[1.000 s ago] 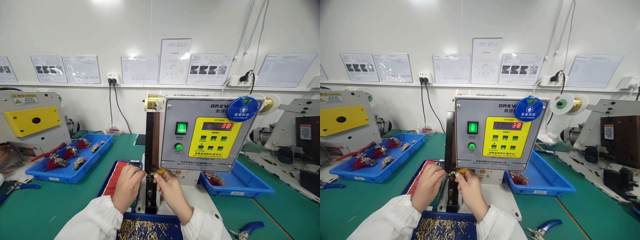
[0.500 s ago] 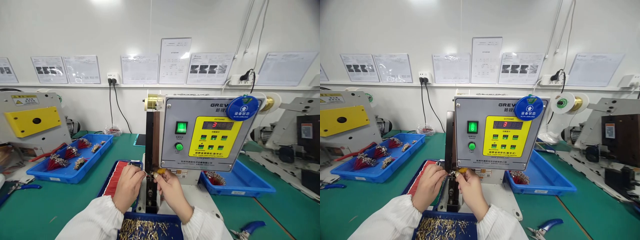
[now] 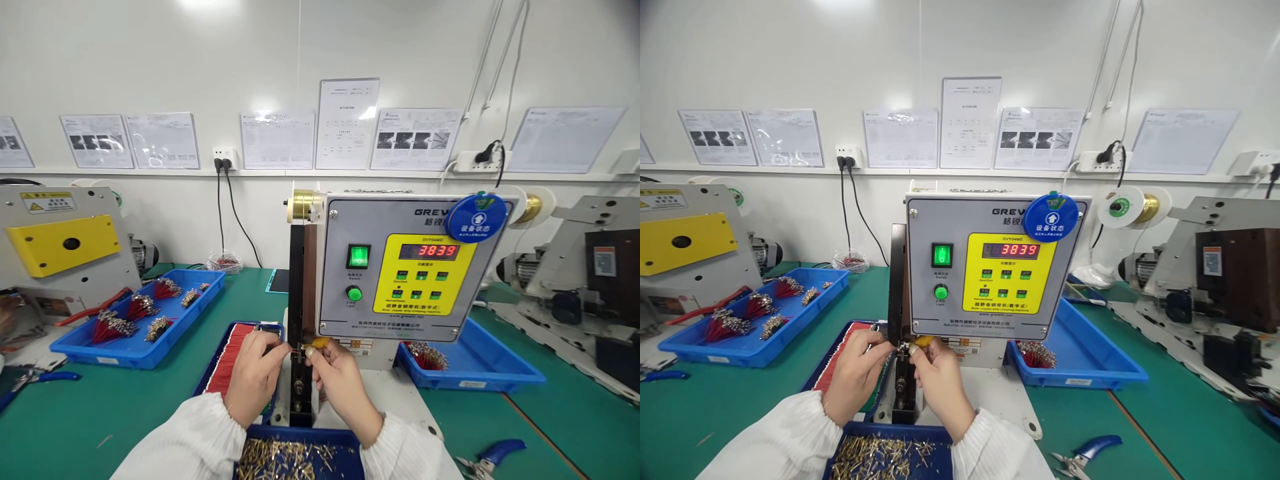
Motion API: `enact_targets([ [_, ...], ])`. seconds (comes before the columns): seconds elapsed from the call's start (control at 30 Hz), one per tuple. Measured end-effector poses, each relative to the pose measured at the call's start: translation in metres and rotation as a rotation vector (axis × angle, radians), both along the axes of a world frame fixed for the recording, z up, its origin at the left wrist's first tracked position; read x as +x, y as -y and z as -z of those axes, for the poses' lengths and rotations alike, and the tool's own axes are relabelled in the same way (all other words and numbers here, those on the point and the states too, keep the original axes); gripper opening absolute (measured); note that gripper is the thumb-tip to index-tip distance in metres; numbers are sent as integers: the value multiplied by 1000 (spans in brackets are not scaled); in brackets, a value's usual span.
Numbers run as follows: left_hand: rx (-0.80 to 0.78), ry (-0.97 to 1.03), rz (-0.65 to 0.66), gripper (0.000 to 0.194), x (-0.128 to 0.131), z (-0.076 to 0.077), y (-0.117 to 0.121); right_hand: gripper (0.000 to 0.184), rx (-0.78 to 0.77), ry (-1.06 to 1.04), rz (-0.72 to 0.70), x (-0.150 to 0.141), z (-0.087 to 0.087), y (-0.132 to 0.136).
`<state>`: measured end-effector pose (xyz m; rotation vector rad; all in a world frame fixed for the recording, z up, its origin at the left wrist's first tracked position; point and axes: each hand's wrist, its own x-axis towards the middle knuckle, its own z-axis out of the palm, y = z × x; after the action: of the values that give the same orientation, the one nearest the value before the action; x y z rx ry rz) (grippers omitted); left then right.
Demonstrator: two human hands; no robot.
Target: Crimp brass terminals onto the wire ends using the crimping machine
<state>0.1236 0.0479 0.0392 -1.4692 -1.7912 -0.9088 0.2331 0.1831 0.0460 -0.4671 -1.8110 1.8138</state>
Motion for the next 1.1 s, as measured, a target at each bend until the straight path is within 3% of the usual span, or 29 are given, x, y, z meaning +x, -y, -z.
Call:
enact_targets([
  [0.2,7,17,4,17,1,-1,0,30,67,11,25,1,4,2],
  [0.5,-8,42,-8,11,0,0,0,25,316,13,153,0,11,7],
  [1.1,-31,38,-22,15,1,-1,-1,24,345,10,161,1,11,9],
])
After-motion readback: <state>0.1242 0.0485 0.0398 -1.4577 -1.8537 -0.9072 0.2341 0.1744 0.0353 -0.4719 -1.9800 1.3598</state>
